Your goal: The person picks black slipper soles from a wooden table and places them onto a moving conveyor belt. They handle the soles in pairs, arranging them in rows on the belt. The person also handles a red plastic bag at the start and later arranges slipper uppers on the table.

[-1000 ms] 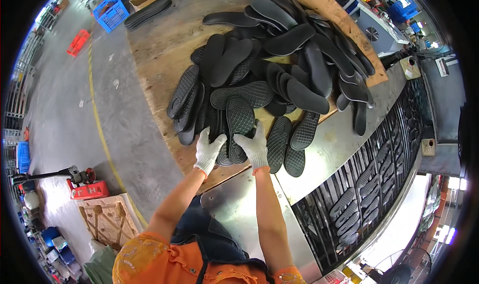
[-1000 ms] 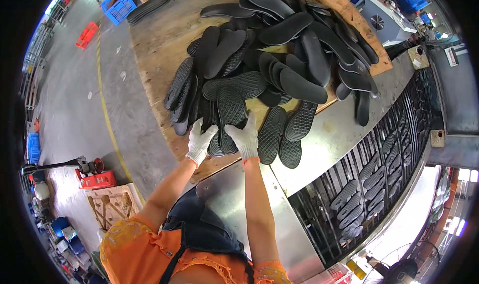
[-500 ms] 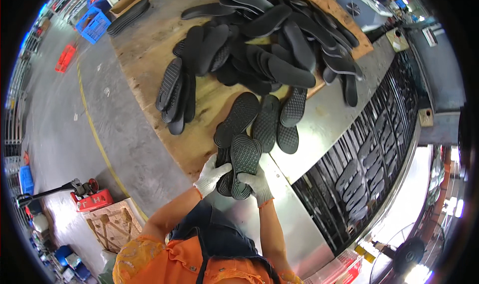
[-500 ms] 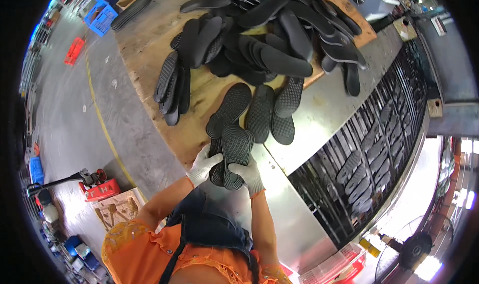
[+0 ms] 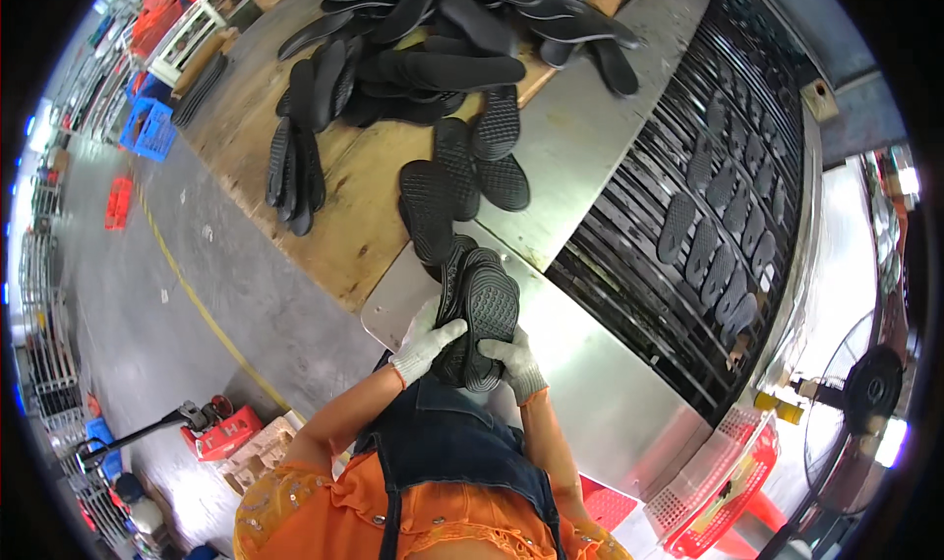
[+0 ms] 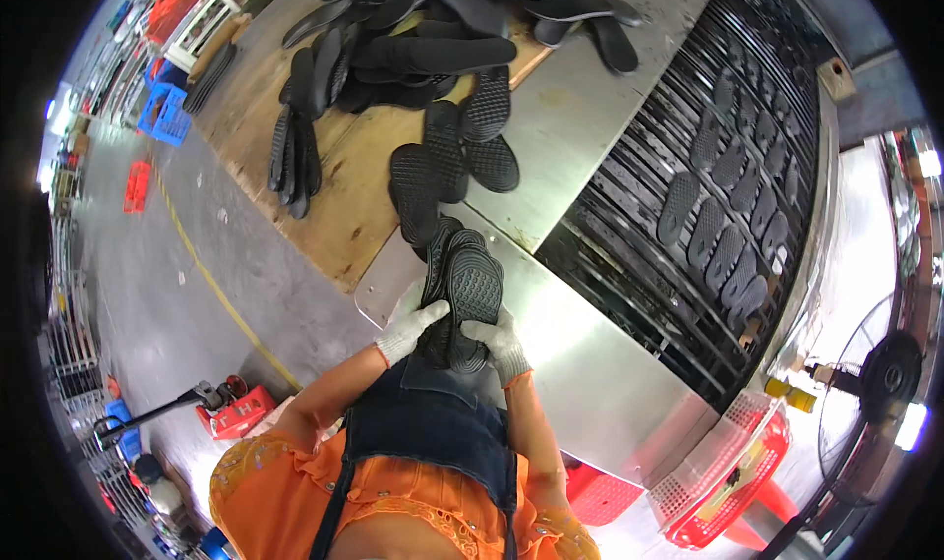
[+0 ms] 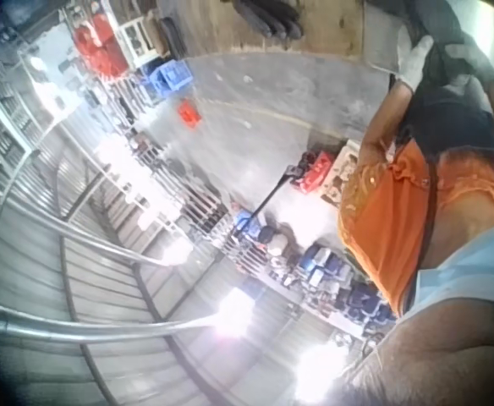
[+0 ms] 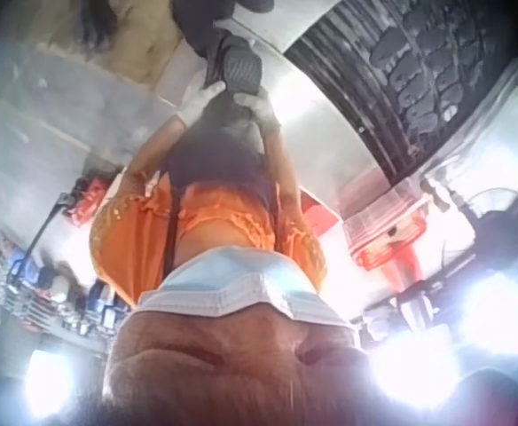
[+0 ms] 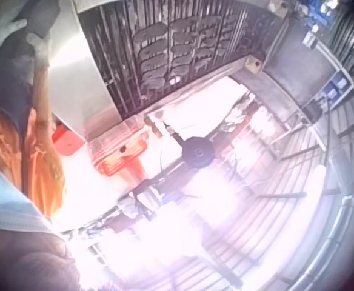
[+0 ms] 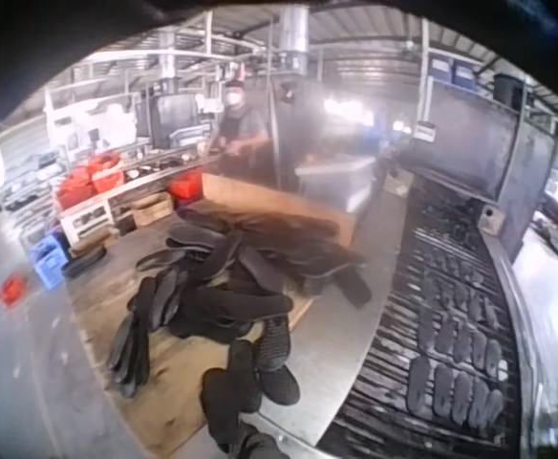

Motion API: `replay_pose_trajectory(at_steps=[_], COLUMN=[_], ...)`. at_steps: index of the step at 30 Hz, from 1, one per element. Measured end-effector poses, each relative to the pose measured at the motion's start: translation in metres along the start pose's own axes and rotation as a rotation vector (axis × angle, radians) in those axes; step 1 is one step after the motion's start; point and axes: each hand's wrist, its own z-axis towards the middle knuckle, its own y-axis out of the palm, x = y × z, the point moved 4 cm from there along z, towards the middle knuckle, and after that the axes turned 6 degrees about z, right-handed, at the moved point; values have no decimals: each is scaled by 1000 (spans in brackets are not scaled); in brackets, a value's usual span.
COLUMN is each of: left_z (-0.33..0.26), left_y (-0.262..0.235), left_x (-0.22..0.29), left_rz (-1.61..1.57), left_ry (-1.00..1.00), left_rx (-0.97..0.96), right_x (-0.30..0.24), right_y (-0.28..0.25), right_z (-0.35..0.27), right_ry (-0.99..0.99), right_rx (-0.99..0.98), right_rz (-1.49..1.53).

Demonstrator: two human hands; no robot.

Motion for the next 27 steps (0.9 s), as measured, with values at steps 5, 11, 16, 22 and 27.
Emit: replay_pose_trajectory(at_steps=[5,11,16,22,27], left_z=[-15,-32,-13,-15,17], left_y=[49,111,125,171,222], left_x=[27,44,-31,-14,-21], left_rz=[181,-143,-73,184,140], left_ry=[188,181,-22,37,17], left_rx=[-163,-355,-363,-403,-473], right_x=[-18,-67,-58,-45,-65], right_y=[-64,-78,-114,-164,-217], right_z=[-41,-105,-98,-99,-102], right_ry=[-117,-586,-338,-241,-264], right_rx=[52,28,-13,122,122], right_rz=[-280,-509,-535,-178,154])
